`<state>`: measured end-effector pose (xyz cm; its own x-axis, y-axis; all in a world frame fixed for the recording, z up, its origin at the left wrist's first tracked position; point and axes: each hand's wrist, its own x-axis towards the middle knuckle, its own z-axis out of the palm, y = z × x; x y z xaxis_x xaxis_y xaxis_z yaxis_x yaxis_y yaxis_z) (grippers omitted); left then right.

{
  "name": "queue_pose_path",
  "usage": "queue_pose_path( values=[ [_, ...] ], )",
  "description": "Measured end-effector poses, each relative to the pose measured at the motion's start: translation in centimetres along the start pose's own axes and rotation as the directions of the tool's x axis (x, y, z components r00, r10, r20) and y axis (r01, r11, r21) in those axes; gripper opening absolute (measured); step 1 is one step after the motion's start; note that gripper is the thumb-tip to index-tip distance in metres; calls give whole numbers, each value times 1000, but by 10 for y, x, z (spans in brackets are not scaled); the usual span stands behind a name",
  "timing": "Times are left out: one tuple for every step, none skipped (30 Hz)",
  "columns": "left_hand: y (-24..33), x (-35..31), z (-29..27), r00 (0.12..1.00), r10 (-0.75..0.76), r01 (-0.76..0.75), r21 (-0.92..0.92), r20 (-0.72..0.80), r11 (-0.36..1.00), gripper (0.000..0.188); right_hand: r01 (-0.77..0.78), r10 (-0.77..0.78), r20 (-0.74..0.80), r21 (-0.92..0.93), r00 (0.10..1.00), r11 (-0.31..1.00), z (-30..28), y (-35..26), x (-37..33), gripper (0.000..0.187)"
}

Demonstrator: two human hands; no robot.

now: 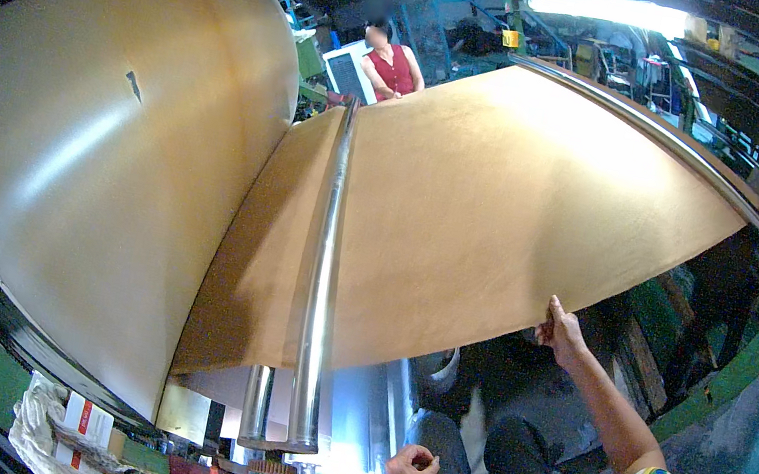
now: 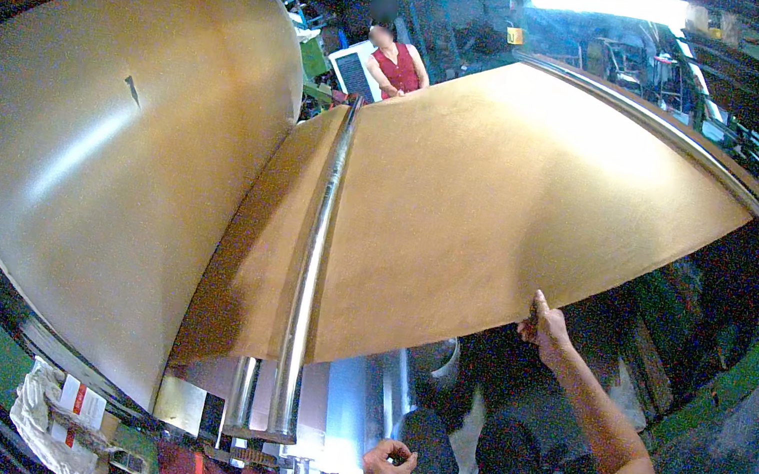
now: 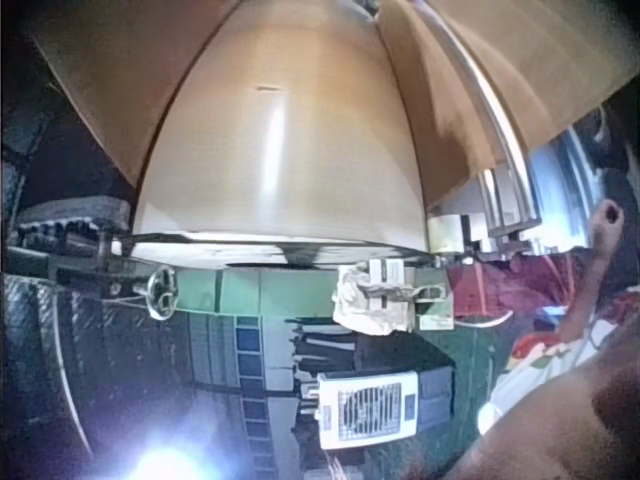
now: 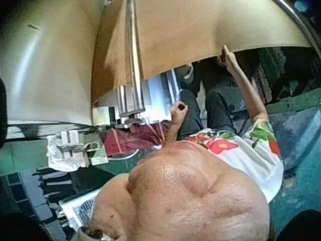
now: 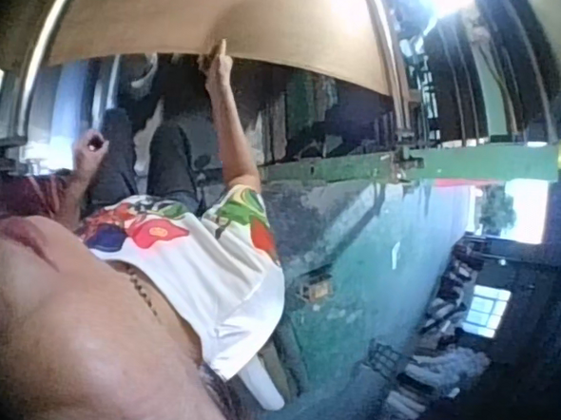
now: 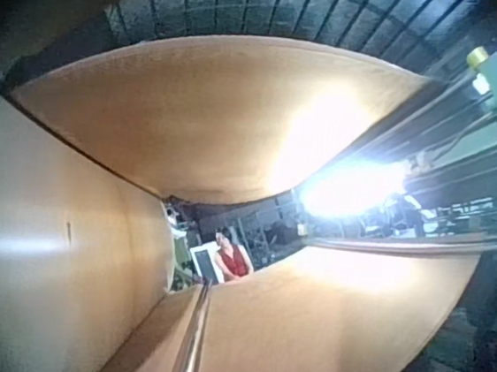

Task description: The person feeds a large sheet of brown paper into a machine with rollers, using both hands to guide and align the material. The person repeatedly adjusts the paper's position to ensure smooth feeding through the rollers.

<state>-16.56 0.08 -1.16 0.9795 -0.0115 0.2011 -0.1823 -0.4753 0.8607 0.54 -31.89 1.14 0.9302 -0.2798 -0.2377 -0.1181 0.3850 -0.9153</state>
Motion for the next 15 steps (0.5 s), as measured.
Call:
queue_pose_path(
  values=[
    [1,1,0,1000,8,-8,13,4,1000,12,13,-13,3,34,1000,999,3,1,1,38],
    [1,-2,0,1000,5,-5,24,8,1000,12,16,-16,7,62,1000,998,6,5,-1,37],
    [1,-5,0,1000,1,-1,38,10,999,12,17,-18,13,91,1000,996,11,8,-2,37],
    [1,-4,-2,1000,15,-15,65,1,998,12,4,-1,-26,131,1000,991,19,10,1,38],
    [0,-6,-3,1000,11,-10,88,-5,996,12,39,-37,-18,129,999,991,24,12,1,38],
    [2,-6,-3,1000,15,-16,78,9,997,12,69,-68,-16,117,998,991,24,15,-1,38],
    [5,-3,-3,999,33,-33,60,7,998,13,97,-96,-7,106,995,990,24,15,-1,38],
    [0,-4,-2,997,80,-79,66,-14,995,13,128,-128,-5,64,992,990,23,17,-1,40],
    [-1,-2,-2,996,86,-86,51,-3,995,14,119,-120,3,75,993,990,26,16,-5,41],
    [0,-1,-4,994,103,-104,86,21,991,15,99,-99,-8,35,995,994,28,14,-7,42],
    [-11,-3,2,999,35,-35,23,-1,999,15,198,-201,79,51,976,979,26,20,-6,40],
    [-9,-1,0,996,75,-73,43,-50,996,16,120,-118,-38,56,992,991,33,24,-3,39],
    [-4,0,-3,996,62,-64,-28,-58,998,16,152,-152,-23,0,988,988,32,25,-7,39],
    [-1,3,-5,998,39,-42,-51,-55,998,17,128,-127,-20,54,992,990,30,29,-7,36],
    [5,4,-8,992,27,-38,-87,-122,995,18,112,-112,-13,117,994,987,34,31,-5,33]
  ],
)
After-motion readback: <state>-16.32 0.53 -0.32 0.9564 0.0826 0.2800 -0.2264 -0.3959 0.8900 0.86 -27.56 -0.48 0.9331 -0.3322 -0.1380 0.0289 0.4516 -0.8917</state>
